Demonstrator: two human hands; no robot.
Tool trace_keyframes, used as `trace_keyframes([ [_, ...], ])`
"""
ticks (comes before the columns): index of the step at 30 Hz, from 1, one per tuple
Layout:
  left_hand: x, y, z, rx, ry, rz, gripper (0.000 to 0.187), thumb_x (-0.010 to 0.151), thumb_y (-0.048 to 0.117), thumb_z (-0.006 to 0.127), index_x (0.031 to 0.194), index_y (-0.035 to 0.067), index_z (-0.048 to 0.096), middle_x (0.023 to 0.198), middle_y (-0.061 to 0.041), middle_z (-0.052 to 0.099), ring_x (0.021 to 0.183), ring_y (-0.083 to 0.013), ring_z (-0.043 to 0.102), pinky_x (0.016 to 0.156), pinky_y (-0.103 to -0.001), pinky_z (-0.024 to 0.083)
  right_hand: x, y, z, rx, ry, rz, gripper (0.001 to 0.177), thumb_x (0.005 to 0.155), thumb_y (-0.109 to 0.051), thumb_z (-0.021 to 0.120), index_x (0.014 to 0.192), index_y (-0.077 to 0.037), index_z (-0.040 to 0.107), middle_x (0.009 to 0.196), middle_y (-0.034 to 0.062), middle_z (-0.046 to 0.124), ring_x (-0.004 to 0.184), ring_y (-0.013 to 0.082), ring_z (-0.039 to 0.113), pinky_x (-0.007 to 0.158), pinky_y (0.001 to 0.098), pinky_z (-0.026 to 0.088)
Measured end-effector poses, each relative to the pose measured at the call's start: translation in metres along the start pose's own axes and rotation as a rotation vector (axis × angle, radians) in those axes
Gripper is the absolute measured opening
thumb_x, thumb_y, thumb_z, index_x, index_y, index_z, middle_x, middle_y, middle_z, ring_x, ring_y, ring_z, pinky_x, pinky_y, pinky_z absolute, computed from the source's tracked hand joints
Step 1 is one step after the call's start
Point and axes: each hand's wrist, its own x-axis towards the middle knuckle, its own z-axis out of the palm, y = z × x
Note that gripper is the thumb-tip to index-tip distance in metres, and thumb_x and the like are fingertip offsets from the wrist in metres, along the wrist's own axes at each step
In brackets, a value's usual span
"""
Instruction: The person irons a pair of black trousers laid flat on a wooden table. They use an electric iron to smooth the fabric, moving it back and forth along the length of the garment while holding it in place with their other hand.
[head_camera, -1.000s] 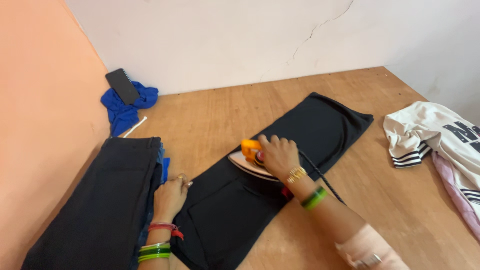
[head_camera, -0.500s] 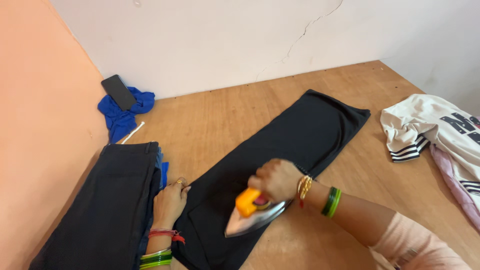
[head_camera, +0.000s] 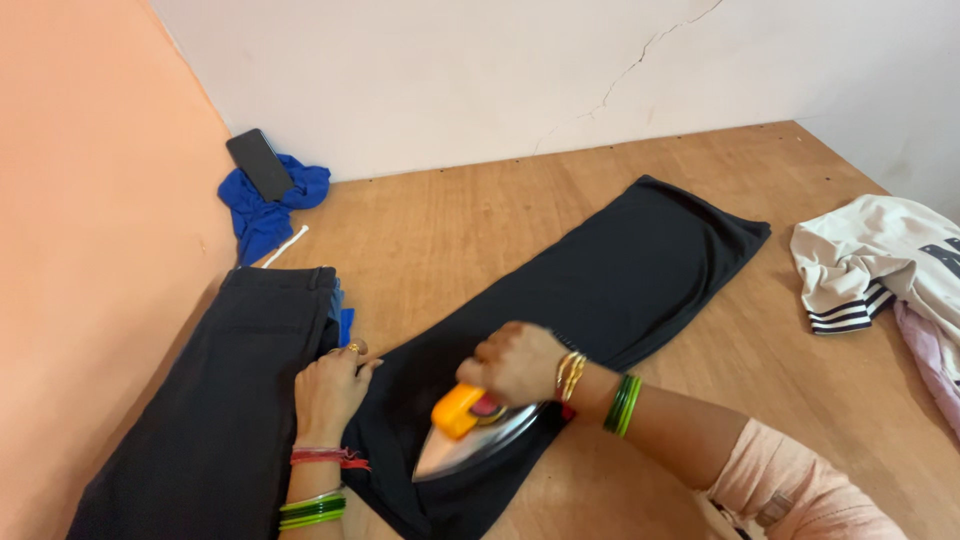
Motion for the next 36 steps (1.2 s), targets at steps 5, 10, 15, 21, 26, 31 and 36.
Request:
trace_keyframes([
  [5,-0.002,-0.004,0.001,0.024,0.151,0.037,0.018,0.087,0.031,0.072,0.091,0.013,0.071,0.089,-0.005,0.072,0.084,-0.0272,0.072,0.065,-0.042,0.057,-0.014,0.069,-0.008,-0.092,-0.229,0.6,0.039,0.088,-0.052,0.068,0.105,-0.017,0.065,0.078,0.008,0.07,0.073,0.0271,0.072,0.062,0.0421,0.056],
  [10,0.0,0.012,0.006,-0.12,0.144,0.072,0.009,0.087,0.02,0.067,0.092,0.016,0.072,0.092,-0.002,0.072,0.087,-0.0252,0.07,0.072,-0.041,0.057,-0.025,0.103,-0.015,-0.141,-0.221,0.829,0.037,0.088,-0.048,0.064,0.113,-0.02,0.066,0.083,0.009,0.075,0.08,0.0293,0.074,0.067,0.0441,0.056],
  [15,-0.001,0.011,0.016,-0.14,0.143,0.102,0.014,0.091,0.019,0.063,0.102,0.015,0.071,0.099,-0.004,0.071,0.096,-0.029,0.068,0.077,-0.043,0.056,0.018,0.069,-0.007,-0.015,-0.255,0.645,0.039,0.087,-0.049,0.065,0.116,-0.023,0.067,0.088,0.0093,0.074,0.082,0.03,0.073,0.068,0.0452,0.056],
  [21,-0.003,-0.001,0.025,-0.361,0.396,0.178,0.033,0.098,0.017,0.053,0.124,-0.001,0.062,0.13,-0.019,0.062,0.12,-0.0409,0.057,0.096,-0.049,0.05,0.091,0.009,0.028,0.081,-0.181,0.385,0.031,0.09,-0.044,0.064,0.111,-0.021,0.067,0.09,0.0092,0.074,0.084,0.0299,0.073,0.069,0.0446,0.055],
  [26,-0.011,-0.014,0.043,-0.508,0.332,0.134,0.045,0.105,0.028,0.048,0.134,-0.004,0.058,0.133,-0.025,0.059,0.123,-0.0441,0.056,0.103,-0.05,0.046,0.082,0.024,0.028,0.088,-0.209,0.394,0.031,0.091,-0.041,0.062,0.117,-0.023,0.065,0.089,0.0083,0.074,0.081,0.0301,0.073,0.066,0.0457,0.055],
  [31,-0.013,0.013,0.026,-0.434,0.048,0.27,0.058,0.091,0.053,0.053,0.124,0.007,0.069,0.128,-0.013,0.069,0.122,-0.0354,0.06,0.101,-0.044,0.049,0.015,0.087,0.01,-0.089,-0.233,0.727,0.032,0.093,-0.044,0.063,0.117,-0.023,0.063,0.086,0.0069,0.075,0.08,0.0271,0.074,0.063,0.042,0.056],
  [36,-0.016,0.057,0.019,-0.356,-0.214,0.484,0.093,0.084,0.072,0.059,0.147,0.005,0.049,0.154,-0.013,0.046,0.146,-0.0312,0.037,0.115,-0.043,0.032,-0.059,0.149,-0.002,-0.31,-0.196,0.956,0.018,0.098,-0.033,0.057,0.112,-0.024,0.064,0.083,0.0061,0.075,0.077,0.0273,0.075,0.06,0.0425,0.057],
])
